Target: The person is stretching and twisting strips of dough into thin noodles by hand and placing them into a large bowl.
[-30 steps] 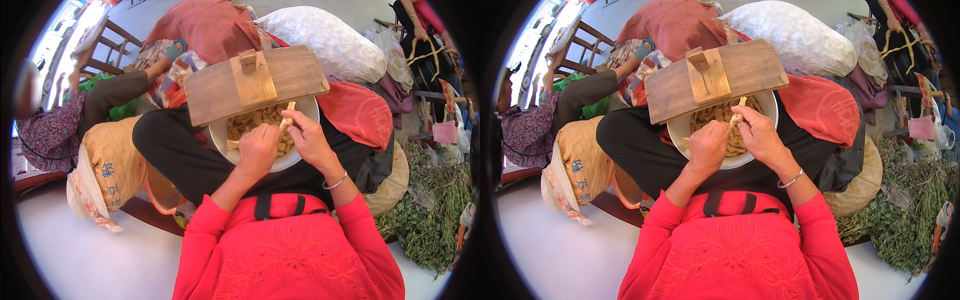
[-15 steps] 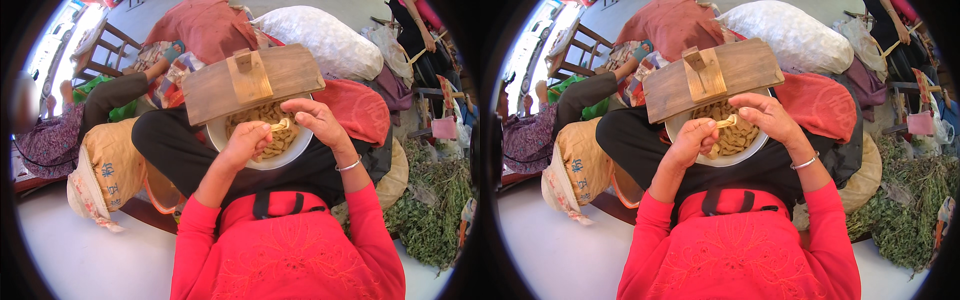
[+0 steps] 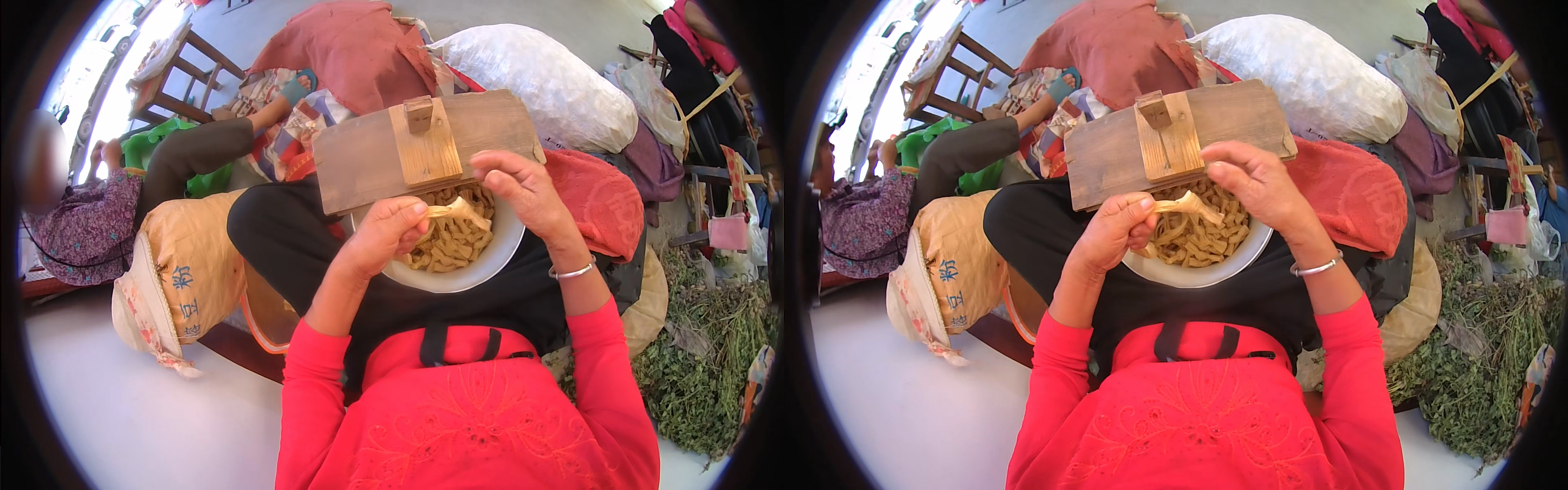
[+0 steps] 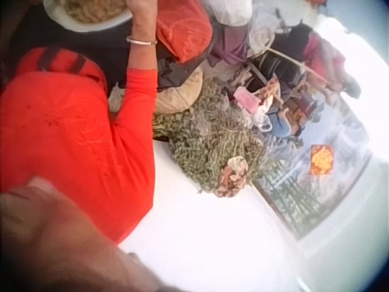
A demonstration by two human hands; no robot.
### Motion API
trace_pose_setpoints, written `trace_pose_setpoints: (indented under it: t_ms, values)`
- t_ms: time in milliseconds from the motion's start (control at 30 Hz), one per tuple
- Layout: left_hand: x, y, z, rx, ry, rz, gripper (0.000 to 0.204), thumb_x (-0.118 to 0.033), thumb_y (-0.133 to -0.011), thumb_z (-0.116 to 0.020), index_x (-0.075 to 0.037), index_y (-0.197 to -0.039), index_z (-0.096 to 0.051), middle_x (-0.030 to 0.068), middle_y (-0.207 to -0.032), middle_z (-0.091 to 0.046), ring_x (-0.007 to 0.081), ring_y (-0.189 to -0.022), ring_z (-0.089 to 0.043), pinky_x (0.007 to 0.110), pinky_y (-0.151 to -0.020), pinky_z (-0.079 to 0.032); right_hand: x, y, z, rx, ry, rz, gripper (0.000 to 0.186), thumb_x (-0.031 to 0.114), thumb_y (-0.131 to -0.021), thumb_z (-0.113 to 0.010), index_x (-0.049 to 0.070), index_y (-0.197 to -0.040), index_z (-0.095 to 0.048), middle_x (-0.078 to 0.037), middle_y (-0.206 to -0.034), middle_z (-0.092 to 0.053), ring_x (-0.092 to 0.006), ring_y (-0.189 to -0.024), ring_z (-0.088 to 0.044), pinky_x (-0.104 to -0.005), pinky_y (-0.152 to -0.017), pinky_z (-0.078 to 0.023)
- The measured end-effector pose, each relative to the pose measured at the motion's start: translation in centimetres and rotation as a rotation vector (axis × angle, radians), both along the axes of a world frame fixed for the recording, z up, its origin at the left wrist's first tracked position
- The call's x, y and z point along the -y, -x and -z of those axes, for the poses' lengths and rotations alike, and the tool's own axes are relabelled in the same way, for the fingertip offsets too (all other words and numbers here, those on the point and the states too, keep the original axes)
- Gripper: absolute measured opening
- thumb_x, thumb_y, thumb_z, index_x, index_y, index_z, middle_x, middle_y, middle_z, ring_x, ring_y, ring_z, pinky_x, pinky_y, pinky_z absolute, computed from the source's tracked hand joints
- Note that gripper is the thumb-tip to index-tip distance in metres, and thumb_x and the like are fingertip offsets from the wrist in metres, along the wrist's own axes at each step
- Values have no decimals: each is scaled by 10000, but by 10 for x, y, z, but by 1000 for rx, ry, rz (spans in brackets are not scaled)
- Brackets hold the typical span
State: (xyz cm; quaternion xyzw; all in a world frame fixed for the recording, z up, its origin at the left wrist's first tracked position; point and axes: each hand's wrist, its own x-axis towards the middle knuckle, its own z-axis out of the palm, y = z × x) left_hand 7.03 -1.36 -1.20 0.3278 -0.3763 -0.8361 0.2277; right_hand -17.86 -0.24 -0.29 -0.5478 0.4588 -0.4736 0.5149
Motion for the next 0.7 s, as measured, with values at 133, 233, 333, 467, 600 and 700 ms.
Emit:
trace_pose_setpoints:
  t_ms: [133, 233, 333, 467, 600, 700]
  values:
    - [6, 7, 0, -57, 35, 8, 310, -282, -987, -500, -64, -772, -545, -73, -593, -348, 41, -510, -268, 206, -464, -228, 4, -16, -11, 190, -461, -269, 186, 156, -914, -619, 4, -1014, -656, -30, -805, -654, -70, -682, -589, -217, -626, -481]
    - [9, 6, 6, -20, 23, 15, 308, -288, -983, -505, -60, -782, -554, -78, -598, -357, 37, -510, -277, 201, -467, -234, 9, -11, -7, 202, -455, -320, 149, 120, -882, -647, 10, -982, -660, -32, -810, -663, -72, -656, -622, -192, -560, -468]
    - [16, 8, 13, 92, 67, 16, 287, -278, -972, -527, -44, -815, -584, -63, -615, -401, 37, -525, -312, 200, -481, -265, 12, -13, -1, 104, -380, -201, 111, 116, -884, -649, 16, -930, -659, 9, -700, -600, -60, -583, -542, -220, -544, -444]
    - [35, 5, 21, 283, 261, -75, 231, -232, -953, -547, -27, -891, -632, -52, -657, -482, 36, -552, -393, 191, -506, -324, 22, -24, 5, -11, -222, -47, 83, 83, -885, -628, 23, -938, -653, 38, -706, -569, -29, -590, -497, -190, -528, -409]
    - [58, 1, 25, 336, 349, -181, 158, -164, -925, -560, -29, -907, -639, -40, -678, -517, 42, -570, -431, 198, -512, -356, 38, -24, 20, -113, -143, 42, 89, 96, -890, -612, 16, -918, -637, 26, -710, -575, -47, -631, -507, -213, -569, -426]
    - [68, 5, 29, 381, 403, -246, 160, -162, -915, -563, -19, -882, -625, -20, -695, -541, 56, -588, -455, 220, -524, -375, 46, -27, 25, -167, -101, 75, 96, 100, -888, -611, 10, -912, -636, 20, -709, -574, -57, -650, -497, -229, -588, -425]
